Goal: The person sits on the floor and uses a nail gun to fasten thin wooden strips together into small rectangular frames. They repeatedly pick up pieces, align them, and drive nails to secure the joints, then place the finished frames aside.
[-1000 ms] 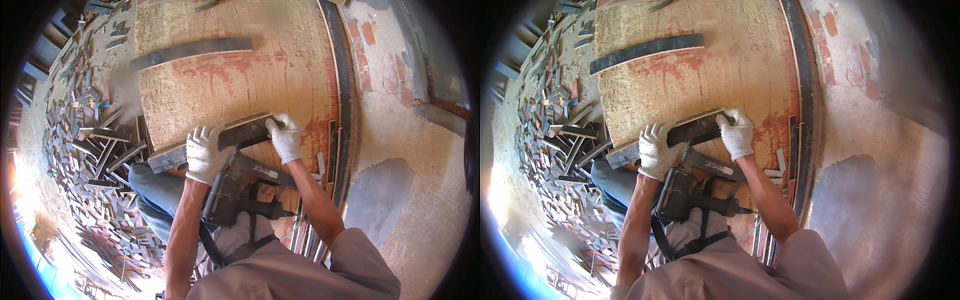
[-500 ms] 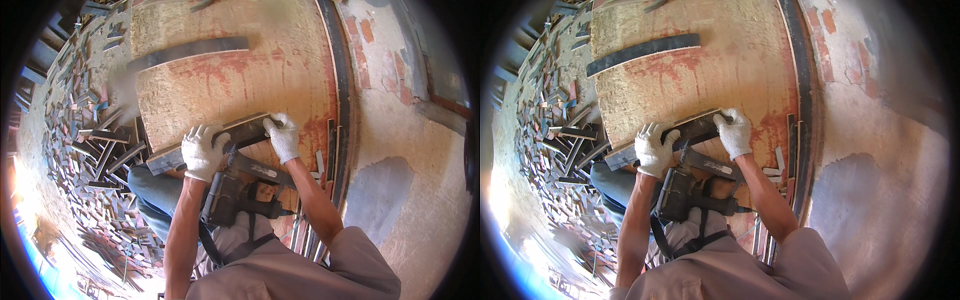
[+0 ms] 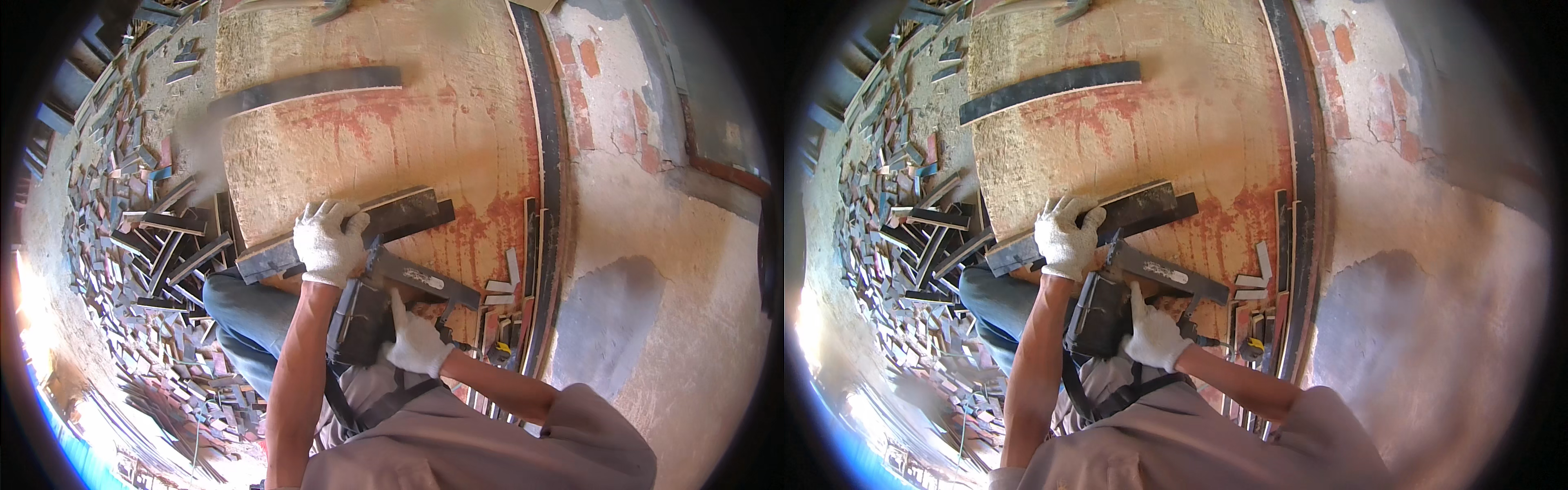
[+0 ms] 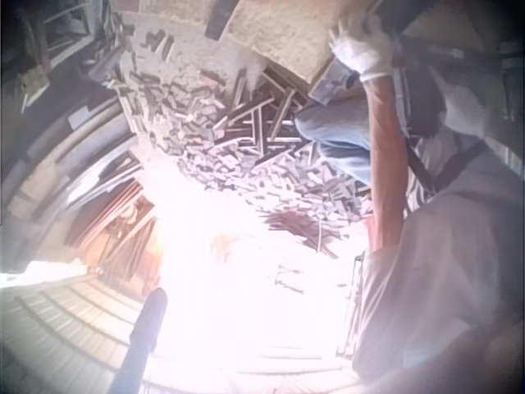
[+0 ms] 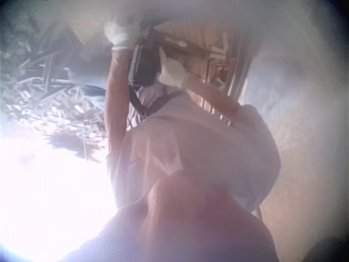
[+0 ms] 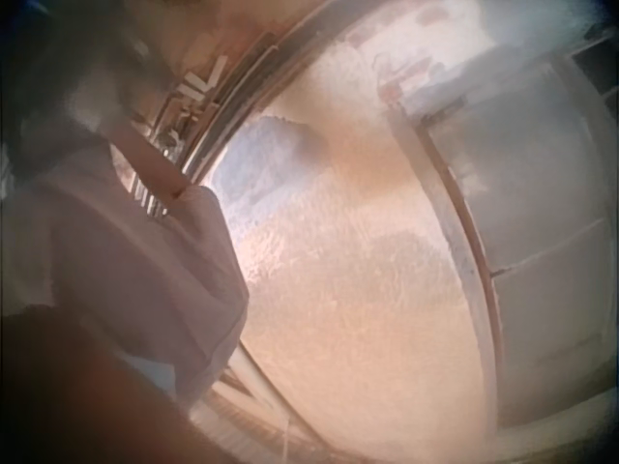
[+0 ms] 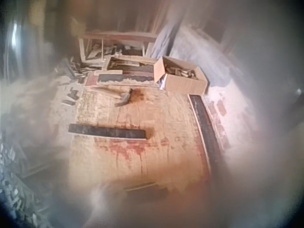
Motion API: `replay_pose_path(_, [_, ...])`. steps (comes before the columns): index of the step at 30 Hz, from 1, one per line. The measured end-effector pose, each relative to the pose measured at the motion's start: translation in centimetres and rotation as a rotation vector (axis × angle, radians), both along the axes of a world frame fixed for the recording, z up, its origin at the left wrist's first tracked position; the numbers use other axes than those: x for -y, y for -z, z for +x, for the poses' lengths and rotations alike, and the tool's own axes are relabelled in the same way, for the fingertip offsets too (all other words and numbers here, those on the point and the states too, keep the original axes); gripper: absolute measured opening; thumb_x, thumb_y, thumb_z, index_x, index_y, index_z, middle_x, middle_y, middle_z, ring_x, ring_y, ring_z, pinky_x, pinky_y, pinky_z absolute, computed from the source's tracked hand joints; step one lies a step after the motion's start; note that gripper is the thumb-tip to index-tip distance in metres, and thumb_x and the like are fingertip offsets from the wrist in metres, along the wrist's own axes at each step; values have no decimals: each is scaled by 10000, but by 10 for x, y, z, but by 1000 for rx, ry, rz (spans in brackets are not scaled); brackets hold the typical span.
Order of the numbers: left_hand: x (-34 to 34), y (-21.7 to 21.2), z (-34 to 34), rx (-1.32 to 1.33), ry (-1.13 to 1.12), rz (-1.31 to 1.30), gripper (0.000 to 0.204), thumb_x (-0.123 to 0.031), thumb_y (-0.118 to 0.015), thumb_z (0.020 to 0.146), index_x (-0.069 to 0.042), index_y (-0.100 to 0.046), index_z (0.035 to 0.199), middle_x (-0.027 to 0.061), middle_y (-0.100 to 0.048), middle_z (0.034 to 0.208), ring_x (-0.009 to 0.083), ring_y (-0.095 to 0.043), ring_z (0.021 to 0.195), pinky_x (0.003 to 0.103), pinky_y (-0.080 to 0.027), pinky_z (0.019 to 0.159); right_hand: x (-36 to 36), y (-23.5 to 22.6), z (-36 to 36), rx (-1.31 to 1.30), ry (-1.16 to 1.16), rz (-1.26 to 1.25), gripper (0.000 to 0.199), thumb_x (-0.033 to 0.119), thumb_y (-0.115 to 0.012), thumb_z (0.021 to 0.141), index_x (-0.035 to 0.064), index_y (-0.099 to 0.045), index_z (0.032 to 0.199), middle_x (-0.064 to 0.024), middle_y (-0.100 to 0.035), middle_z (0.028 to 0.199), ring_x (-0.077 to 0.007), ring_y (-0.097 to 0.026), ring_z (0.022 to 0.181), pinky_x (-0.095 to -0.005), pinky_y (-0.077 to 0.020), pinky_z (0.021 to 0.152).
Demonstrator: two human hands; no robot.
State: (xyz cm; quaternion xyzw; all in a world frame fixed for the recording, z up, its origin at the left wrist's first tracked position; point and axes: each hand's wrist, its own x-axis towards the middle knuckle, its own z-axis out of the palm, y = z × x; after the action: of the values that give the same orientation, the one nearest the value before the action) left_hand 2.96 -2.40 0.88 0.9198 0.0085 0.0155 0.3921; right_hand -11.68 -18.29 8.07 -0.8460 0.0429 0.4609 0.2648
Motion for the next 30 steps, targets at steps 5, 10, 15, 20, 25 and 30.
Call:
replay_pose_path(5, [0, 3, 0, 29, 1, 4, 128, -208, -820, 768, -136, -788, 868, 44, -753, 886, 300, -682, 879, 434, -518, 826, 26, -27, 19, -28, 121, 137, 983, 231, -736, 760, 1, -256, 1587, -339, -688, 1058, -484, -687, 992, -494, -546, 880])
replay_pose_path(10, [-2, 3, -1, 53, -10, -11, 116, -216, -818, 775, -141, -781, 856, 44, -751, 885, 302, -683, 886, 440, -513, 820, 110, -24, -13, 165, 332, 408, 945, 350, -864, 799, 17, -373, 1535, -217, -735, 1108, -358, -726, 1023, -442, -554, 897])
replay_pose_path(15, [2, 8, -1, 12, -7, 27, 118, -235, -811, 784, -141, -762, 835, 39, -742, 879, 304, -675, 902, 451, -504, 824, 118, -100, 62, -43, 751, 339, 254, 229, -761, 932, 44, -603, 1004, -38, -624, 724, -140, -603, 657, -324, -479, 634])
replay_pose_path(20, [0, 6, -1, 10, -8, 25, 108, -235, -795, 782, -142, -748, 809, 46, -728, 857, 309, -665, 889, 458, -501, 810, 112, -100, 103, -55, 703, 270, 300, 218, -605, 978, 71, -589, 716, -36, -578, 610, -131, -543, 566, -303, -443, 608])
replay_pose_path(25, [2, 2, 0, 33, -12, 21, 86, -211, -783, 758, -139, -738, 770, 57, -715, 824, 315, -658, 861, 463, -502, 791, 115, -90, 110, -100, 721, 351, 295, 207, -580, 967, 72, -568, 705, -45, -588, 627, -134, -545, 566, -295, -449, 614])
replay_pose_path(30, [1, 3, 0, 37, -18, 8, 88, -215, -786, 761, -140, -744, 778, 43, -720, 835, 306, -657, 873, 458, -496, 807, 115, -86, 109, -121, 771, 294, 197, 169, -593, 948, 37, -648, 813, -31, -555, 626, -131, -539, 557, -297, -451, 590])
